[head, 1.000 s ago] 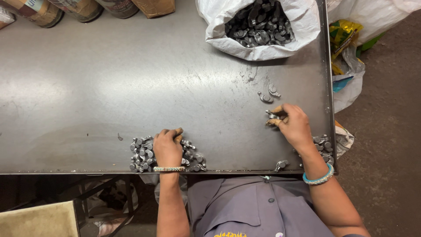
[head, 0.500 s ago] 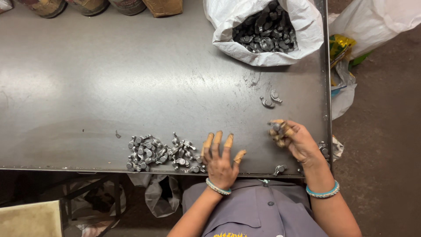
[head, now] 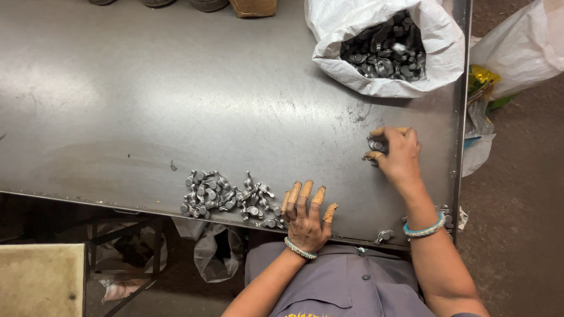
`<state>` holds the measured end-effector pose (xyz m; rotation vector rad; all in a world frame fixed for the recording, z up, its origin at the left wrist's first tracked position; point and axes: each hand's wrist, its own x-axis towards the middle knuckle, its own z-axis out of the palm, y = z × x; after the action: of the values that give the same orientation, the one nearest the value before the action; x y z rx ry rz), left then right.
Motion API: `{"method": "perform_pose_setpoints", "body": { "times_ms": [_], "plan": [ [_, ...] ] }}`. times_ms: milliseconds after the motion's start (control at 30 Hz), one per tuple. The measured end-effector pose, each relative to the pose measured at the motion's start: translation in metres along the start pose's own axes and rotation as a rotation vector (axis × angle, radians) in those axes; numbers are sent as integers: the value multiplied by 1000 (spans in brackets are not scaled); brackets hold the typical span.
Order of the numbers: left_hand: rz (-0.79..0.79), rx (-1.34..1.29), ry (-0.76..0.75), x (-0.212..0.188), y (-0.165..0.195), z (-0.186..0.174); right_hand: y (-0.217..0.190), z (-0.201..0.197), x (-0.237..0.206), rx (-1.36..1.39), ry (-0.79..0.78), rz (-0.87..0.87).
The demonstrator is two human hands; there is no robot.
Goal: The person sorts small gray metal castings on a metal table, picking items one at a time from piles, turning them in their hands, and placing selected pieces into a white sack on the table. They occasionally gather handfuls of pieces and move between piles while working through the batch.
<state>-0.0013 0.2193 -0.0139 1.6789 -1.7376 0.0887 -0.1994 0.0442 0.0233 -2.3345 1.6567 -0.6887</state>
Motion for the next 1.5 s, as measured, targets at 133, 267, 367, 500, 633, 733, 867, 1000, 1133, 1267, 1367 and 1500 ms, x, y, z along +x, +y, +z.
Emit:
{"method": "perform_pose_setpoints", "body": {
  "times_ms": [133,267,367,500,633,733,867,1000,1133,1267,1367,1500],
  "plan": [
    [-14,-6,-11,-1,0,-1,-7,7,-23,133,-17,154],
    [10,-1,6,-1,0,-2,7,6,-56,316,-74,370],
    [21,-12,11,1,0,-4,27,3,-85,1134,-29,539],
    [26,-55,2,2,-1,-5,50,-3,-118,1849,5,653],
    [47,-65,-1,0,-2,-5,54,-5,-136,2098,-54,807],
    [42,-93,-4,0,-2,-5,51,-10,-142,2049,-73,854],
    [26,-98,-20,1,-2,-7,50,-16,-140,1979,-168,766],
    [25,-106,-42,3,-1,-10,50,-21,-125,1693,-386,766],
    [19,-105,-68,2,-2,-11,47,-21,-107,1713,-433,752],
    [2,-92,-93,1,-3,-8,42,-19,-99,1724,-398,761],
    [-20,-90,-128,1,-3,-6,39,-17,-99,1694,-385,766],
    [-35,-94,-159,2,-2,-5,38,-20,-90,1513,-525,716]
  ]
}}
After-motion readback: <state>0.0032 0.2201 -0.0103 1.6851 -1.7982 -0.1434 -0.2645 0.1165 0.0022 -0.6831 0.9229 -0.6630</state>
